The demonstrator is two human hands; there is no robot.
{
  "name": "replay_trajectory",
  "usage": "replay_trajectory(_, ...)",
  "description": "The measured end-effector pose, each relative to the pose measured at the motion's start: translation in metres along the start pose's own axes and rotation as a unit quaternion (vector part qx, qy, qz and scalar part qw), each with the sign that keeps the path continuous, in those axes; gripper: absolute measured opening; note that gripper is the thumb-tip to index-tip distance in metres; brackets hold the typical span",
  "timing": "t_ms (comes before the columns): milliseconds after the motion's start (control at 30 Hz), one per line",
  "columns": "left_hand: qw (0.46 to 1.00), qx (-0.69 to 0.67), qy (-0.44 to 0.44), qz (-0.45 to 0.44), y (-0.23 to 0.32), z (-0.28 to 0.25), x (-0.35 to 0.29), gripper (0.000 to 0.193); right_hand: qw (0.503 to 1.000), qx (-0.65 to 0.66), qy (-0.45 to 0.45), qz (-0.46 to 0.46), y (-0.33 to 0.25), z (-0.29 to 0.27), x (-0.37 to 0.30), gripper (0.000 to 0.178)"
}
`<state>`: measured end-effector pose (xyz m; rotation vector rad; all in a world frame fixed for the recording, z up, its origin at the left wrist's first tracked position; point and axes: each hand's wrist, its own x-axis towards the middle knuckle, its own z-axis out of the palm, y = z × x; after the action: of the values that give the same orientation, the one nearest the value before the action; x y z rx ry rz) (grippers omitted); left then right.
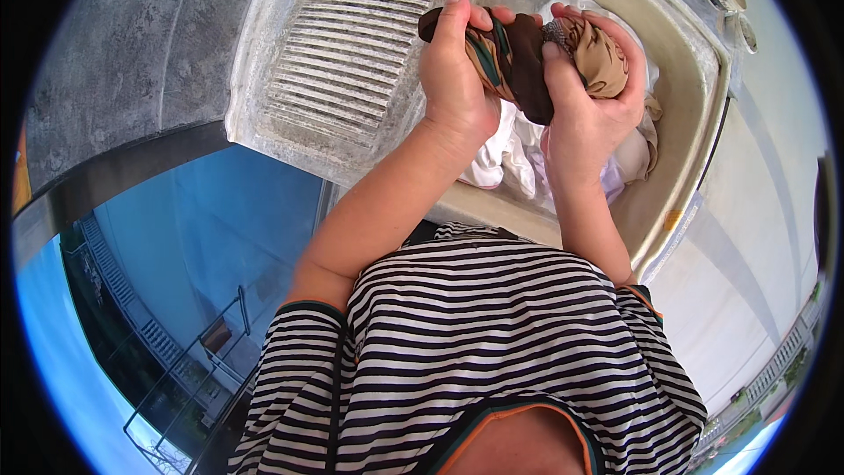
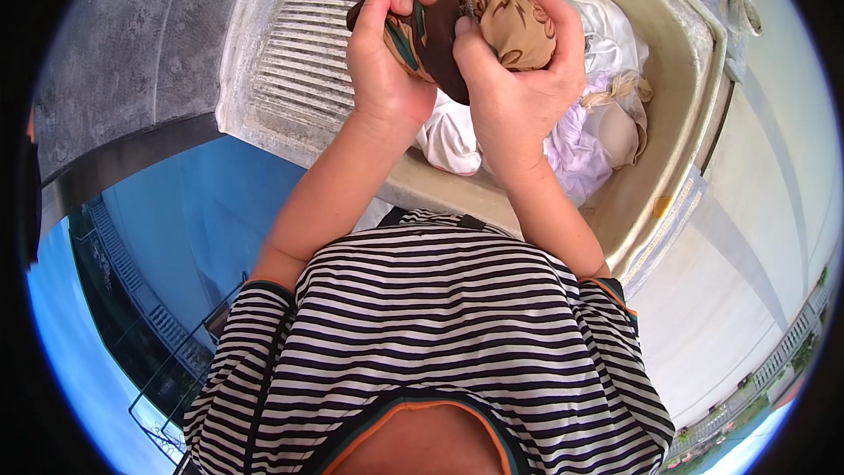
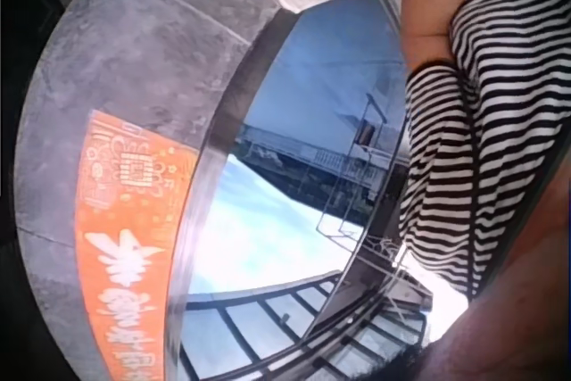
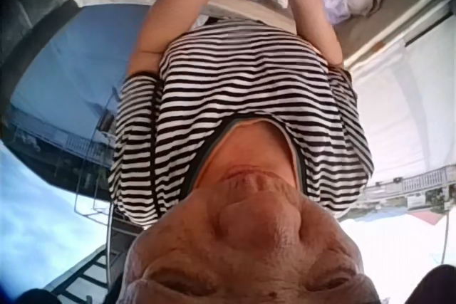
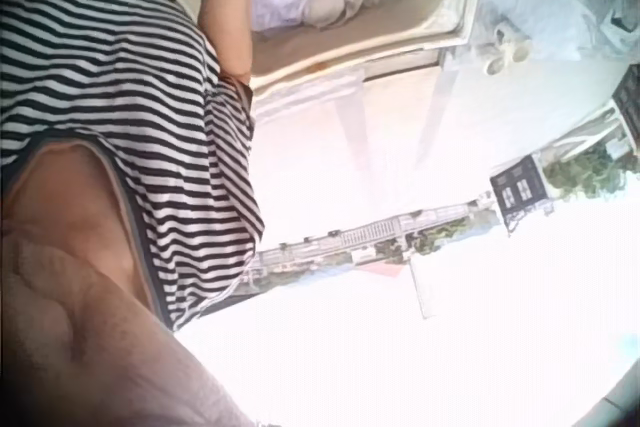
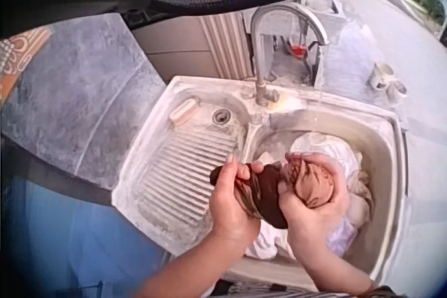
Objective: The person washes a patterned brown shirt by hand in an outdoor sink, rinses it, wrings it out, and hangs it on a drying rack. Then the person washes a light purple shirt in the same sink using a bar of soap and a washboard.
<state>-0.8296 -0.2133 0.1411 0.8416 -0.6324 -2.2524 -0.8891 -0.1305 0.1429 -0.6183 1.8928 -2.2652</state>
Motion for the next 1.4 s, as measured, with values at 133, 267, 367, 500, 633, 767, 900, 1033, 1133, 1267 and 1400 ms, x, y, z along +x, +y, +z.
replay_trajectory(133, 0.986, -0.083, -0.044, -0.137, 0.001, -0.012, 0.005, 0.045, 0.955, -0.142, -0.113, -0.233, -0.018, -0.011, -0.009, 0.043)
replay_trajectory(267, 0.955, -0.037, -0.171, -0.238, 0.015, -0.023, 0.007, 0.055, 0.896, -0.127, -0.214, -0.369, -0.023, -0.021, -0.011, 0.048)
replay_trajectory(367, 0.931, -0.029, -0.199, -0.305, 0.02, -0.021, 0.011, 0.06, 0.858, -0.123, -0.248, -0.432, -0.025, -0.025, -0.013, 0.037)
replay_trajectory(500, 0.913, 0.038, -0.23, -0.334, 0.022, -0.011, 0.016, 0.056, 0.828, -0.143, -0.256, -0.478, -0.027, -0.023, -0.02, 0.026)
replay_trajectory(633, 0.878, 0.157, -0.251, -0.377, 0.027, -0.002, 0.024, 0.051, 0.794, -0.163, -0.243, -0.533, -0.012, -0.02, -0.033, 0.017)
replay_trajectory(767, 0.848, 0.307, -0.261, -0.344, 0.022, 0.003, 0.026, 0.052, 0.75, -0.17, -0.236, -0.594, 0.017, -0.015, -0.049, 0.009)
replay_trajectory(900, 0.831, 0.359, -0.248, -0.345, 0.007, -0.007, 0.04, 0.05, 0.722, -0.197, -0.262, -0.61, 0.041, -0.01, -0.054, 0.011)
replay_trajectory(1033, 0.823, 0.404, -0.22, -0.333, -0.009, -0.03, 0.052, 0.048, 0.707, -0.213, -0.29, -0.608, 0.063, -0.008, -0.058, 0.016)
replay_trajectory(1133, 0.802, 0.45, -0.229, -0.318, -0.02, -0.045, 0.059, 0.047, 0.695, -0.223, -0.31, -0.609, 0.08, -0.009, -0.066, 0.019)
replay_trajectory(1267, 0.783, 0.483, -0.235, -0.314, -0.035, -0.066, 0.067, 0.04, 0.674, -0.227, -0.338, -0.617, 0.095, -0.012, -0.075, 0.026)
replay_trajectory(1400, 0.781, 0.488, -0.216, -0.324, -0.041, -0.073, 0.065, 0.041, 0.676, -0.229, -0.348, -0.608, 0.105, -0.014, -0.085, 0.028)
